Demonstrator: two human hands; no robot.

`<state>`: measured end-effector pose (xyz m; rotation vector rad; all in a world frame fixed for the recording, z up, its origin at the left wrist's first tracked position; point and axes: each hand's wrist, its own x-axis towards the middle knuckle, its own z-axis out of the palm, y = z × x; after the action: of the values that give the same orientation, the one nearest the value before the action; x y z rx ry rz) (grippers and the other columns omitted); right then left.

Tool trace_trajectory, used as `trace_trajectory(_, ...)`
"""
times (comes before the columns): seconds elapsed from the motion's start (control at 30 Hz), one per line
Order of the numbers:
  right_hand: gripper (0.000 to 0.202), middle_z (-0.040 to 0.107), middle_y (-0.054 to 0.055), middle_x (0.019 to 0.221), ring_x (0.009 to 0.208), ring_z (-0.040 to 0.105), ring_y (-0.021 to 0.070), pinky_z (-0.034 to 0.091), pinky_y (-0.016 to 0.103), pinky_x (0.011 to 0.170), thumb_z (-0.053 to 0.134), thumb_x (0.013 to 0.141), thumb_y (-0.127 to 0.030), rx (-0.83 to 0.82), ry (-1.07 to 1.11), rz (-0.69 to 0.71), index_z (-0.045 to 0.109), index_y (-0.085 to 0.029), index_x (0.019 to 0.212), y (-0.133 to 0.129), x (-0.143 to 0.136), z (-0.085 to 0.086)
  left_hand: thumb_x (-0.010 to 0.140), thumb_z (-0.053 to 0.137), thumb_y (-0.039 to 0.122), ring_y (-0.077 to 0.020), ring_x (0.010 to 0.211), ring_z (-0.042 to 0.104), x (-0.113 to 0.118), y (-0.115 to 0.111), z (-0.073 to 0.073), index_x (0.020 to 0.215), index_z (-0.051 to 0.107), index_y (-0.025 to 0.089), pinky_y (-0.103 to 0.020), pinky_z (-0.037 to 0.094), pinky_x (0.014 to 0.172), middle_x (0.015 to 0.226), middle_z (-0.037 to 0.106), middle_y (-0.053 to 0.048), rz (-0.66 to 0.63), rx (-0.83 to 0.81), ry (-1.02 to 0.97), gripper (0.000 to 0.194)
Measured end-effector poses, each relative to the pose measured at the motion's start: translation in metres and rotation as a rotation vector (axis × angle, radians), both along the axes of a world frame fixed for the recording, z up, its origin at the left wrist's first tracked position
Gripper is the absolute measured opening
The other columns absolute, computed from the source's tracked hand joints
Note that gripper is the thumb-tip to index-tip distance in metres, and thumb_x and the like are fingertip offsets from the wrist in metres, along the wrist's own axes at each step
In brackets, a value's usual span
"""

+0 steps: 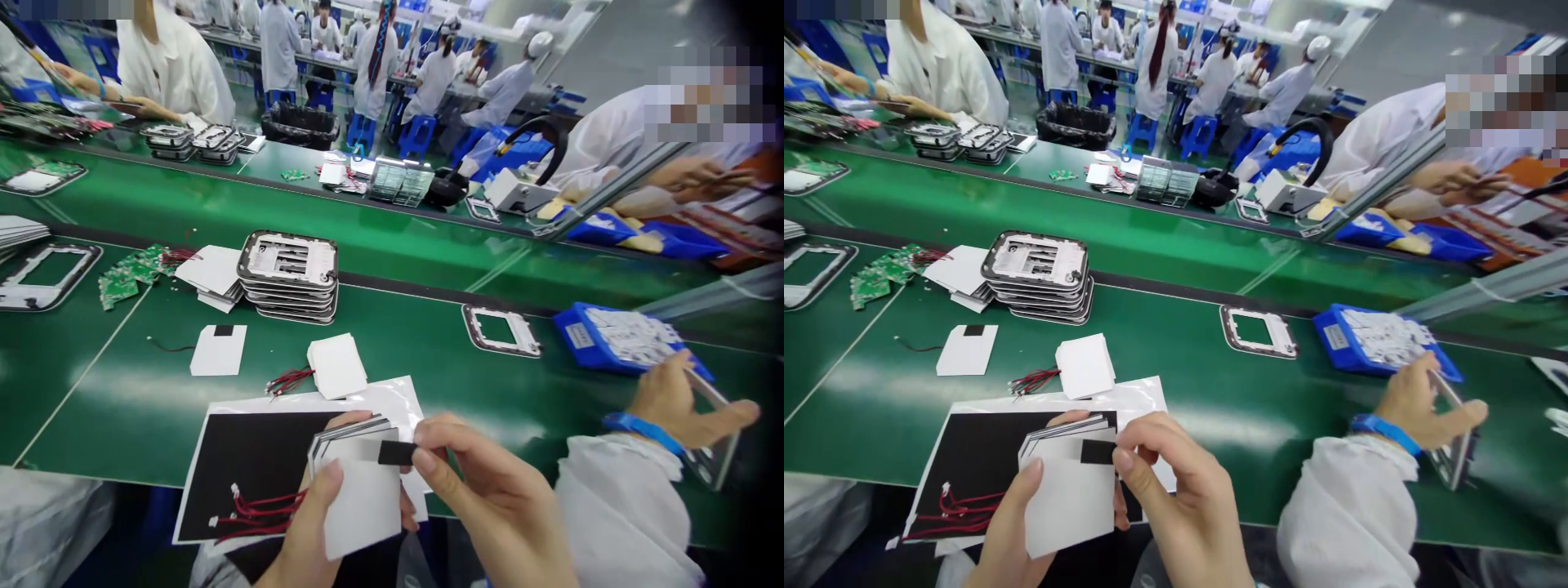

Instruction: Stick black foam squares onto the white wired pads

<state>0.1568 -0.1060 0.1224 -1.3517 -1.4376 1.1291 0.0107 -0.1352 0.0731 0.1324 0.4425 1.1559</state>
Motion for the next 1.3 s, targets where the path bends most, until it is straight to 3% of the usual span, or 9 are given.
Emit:
trace_trajectory(0.1,0.003,0.061,0.001,0.074,0.067,0.057,0.0171,0.051,0.028,0.059,0.072,0.082,-0.028,-0.055,0.074,-0.045,0.071,-0.028,0.085,-0.002,-0.008,-0.002,0.081,0.064,0.047,-0.0275,0.082,0.069,-0.002,-0.001,-0.001,0.139,0.046,0.024,-0.043,0.052,0.080,0.102,0.071,-0.011,0.041,-0.069,0.059,0.065)
trace_trajectory(0.2,0.043,0.058,-0.003,0.069,0.057,0.053,0.0152,0.050,0.027,0.046,0.074,0.080,-0.029,-0.214,0.292,-0.112,0.057,-0.036,0.119,-0.004,-0.020,0.003,0.076,0.070,0.046,-0.0289,0.092,0.068,-0.005,-0.002,0.001,0.135,0.050,0.024,-0.043,0.051,0.087,0.106,0.071,-0.009,0.078,-0.108,0.125,0.066)
trace_trajectory(0.27,0.059,0.059,-0.005,0.067,0.053,0.050,0.0145,0.049,0.026,0.042,0.076,0.078,-0.029,-0.281,0.361,-0.157,0.044,-0.037,0.127,-0.003,-0.027,0.008,0.075,0.072,0.048,-0.0295,0.092,0.069,-0.006,-0.001,0.004,0.134,0.052,0.023,-0.043,0.051,0.089,0.102,0.072,-0.009,0.061,-0.084,0.146,0.067)
trace_trajectory(0.5,0.056,0.064,-0.006,0.063,0.051,0.048,0.0138,0.046,0.023,0.038,0.082,0.070,-0.031,-0.330,0.330,-0.152,0.034,-0.032,0.098,0.003,-0.033,0.013,0.076,0.070,0.052,-0.0308,0.090,0.071,-0.010,-0.004,0.007,0.135,0.050,0.022,-0.046,0.051,0.089,0.093,0.074,-0.009,-0.013,-0.045,0.285,0.069)
trace_trajectory(0.73,0.056,0.064,-0.006,0.063,0.051,0.049,0.0138,0.047,0.024,0.041,0.082,0.069,-0.032,-0.370,0.325,-0.153,0.031,-0.030,0.092,0.004,-0.035,0.013,0.080,0.066,0.051,-0.0313,0.109,0.062,-0.016,-0.009,-0.004,0.132,0.053,0.021,-0.041,0.046,0.097,0.123,0.065,-0.012,0.046,0.006,0.556,0.061)
trace_trajectory(1.17,0.051,0.064,-0.008,0.063,0.043,0.055,0.0128,0.047,0.026,0.043,0.079,0.072,-0.034,-0.406,0.292,-0.115,0.032,-0.029,0.091,0.006,-0.035,0.012,0.082,0.065,0.047,-0.0292,0.109,0.062,-0.017,-0.012,-0.008,0.135,0.049,0.022,-0.038,0.049,0.093,0.123,0.065,-0.011,-0.014,-0.015,0.552,0.060)
trace_trajectory(1.3,0.050,0.064,-0.008,0.063,0.043,0.056,0.0136,0.047,0.027,0.043,0.079,0.073,-0.033,-0.408,0.285,-0.122,0.032,-0.028,0.090,0.006,-0.036,0.012,0.083,0.065,0.046,-0.0280,0.103,0.065,-0.015,-0.012,-0.009,0.137,0.045,0.021,-0.039,0.050,0.090,0.113,0.070,-0.011,-0.018,-0.012,0.513,0.063)
